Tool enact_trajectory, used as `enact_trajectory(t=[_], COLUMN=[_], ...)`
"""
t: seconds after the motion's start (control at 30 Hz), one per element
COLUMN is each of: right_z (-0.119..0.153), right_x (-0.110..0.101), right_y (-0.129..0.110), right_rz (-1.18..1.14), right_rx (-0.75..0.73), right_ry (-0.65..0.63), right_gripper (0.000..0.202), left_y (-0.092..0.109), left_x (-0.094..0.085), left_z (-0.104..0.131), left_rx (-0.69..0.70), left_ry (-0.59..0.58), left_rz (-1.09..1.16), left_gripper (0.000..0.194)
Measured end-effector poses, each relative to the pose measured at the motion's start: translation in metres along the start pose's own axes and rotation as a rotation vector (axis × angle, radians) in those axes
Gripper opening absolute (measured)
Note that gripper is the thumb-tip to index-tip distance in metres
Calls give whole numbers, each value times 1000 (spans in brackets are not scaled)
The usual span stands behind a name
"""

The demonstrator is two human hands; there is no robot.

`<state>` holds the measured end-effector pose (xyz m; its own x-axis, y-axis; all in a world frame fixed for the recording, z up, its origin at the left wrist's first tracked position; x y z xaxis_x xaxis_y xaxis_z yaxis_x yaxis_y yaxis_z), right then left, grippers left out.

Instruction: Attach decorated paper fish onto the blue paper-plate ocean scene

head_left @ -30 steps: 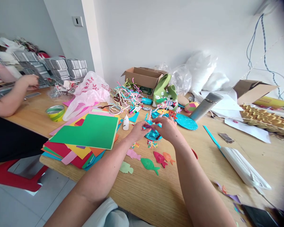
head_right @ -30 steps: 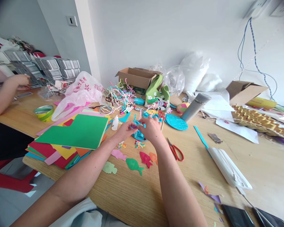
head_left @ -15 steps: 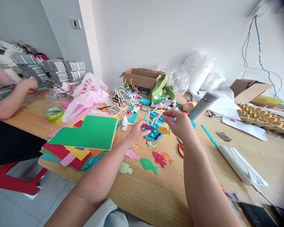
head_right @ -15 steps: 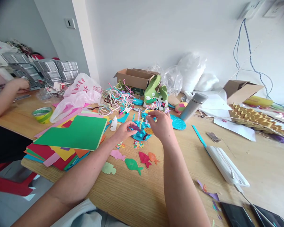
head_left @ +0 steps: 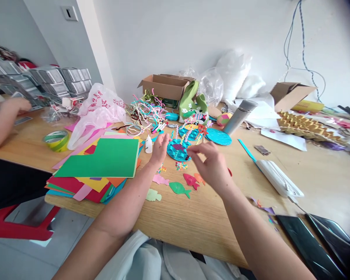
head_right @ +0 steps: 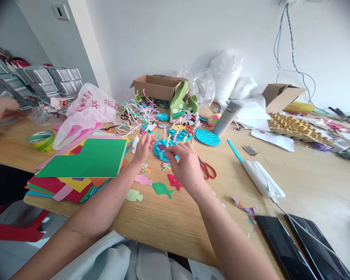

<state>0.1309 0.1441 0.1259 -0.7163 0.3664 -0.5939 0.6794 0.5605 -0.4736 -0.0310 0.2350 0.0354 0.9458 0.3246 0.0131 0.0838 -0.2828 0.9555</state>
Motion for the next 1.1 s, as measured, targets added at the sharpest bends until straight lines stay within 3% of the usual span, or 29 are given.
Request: enact_trajectory(t=[0.1,0.17,0.3,0.43,0.63,0.87,1.0,1.07,1.1], right_z=[52,85,131,155,176,179,168,161,159], right_x=[19,28,37,28,10,7,8,10,12], right_y=[-8,-8,-6,-12,-20,-20,-20,-20,-20], right_rz=[79,192,379,427,349,358,400,412,413], right_rx=[-105,-140,-179,-201,-175,-173,-160,-167,-174], right_ry=[-260,-345,-389,-365,-305,-284,-281,-282,-282], right_gripper=[23,25,49,57,70,53,45,38,36], left_y=[9,13,18,18,17,12,46,75,87], left_x=[-8,-12,-15,-15,-16,-13,-19,-22,-22], left_z=[1,1,1,1,2,-3,15,42,61], left_rx=[83,133,187,222,234,235,337,509,599], left_ry=[126,190,247,258,267,266,267,140,15], left_rz=[18,23,41,36,25,-16,-89,-142,-213], left_gripper=[49,51,52,50,49,45,31,18,11])
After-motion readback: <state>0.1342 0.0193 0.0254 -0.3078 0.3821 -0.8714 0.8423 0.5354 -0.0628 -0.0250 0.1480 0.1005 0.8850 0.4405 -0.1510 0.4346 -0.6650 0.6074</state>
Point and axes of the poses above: each hand's wrist, its own z-axis away from the middle knuckle, its own x-axis out of the palm, y = z × x, the point moved 5 cm from there along -z, towards the middle knuckle, and after that the axes turned 9 degrees about y, right-handed, at the moved point
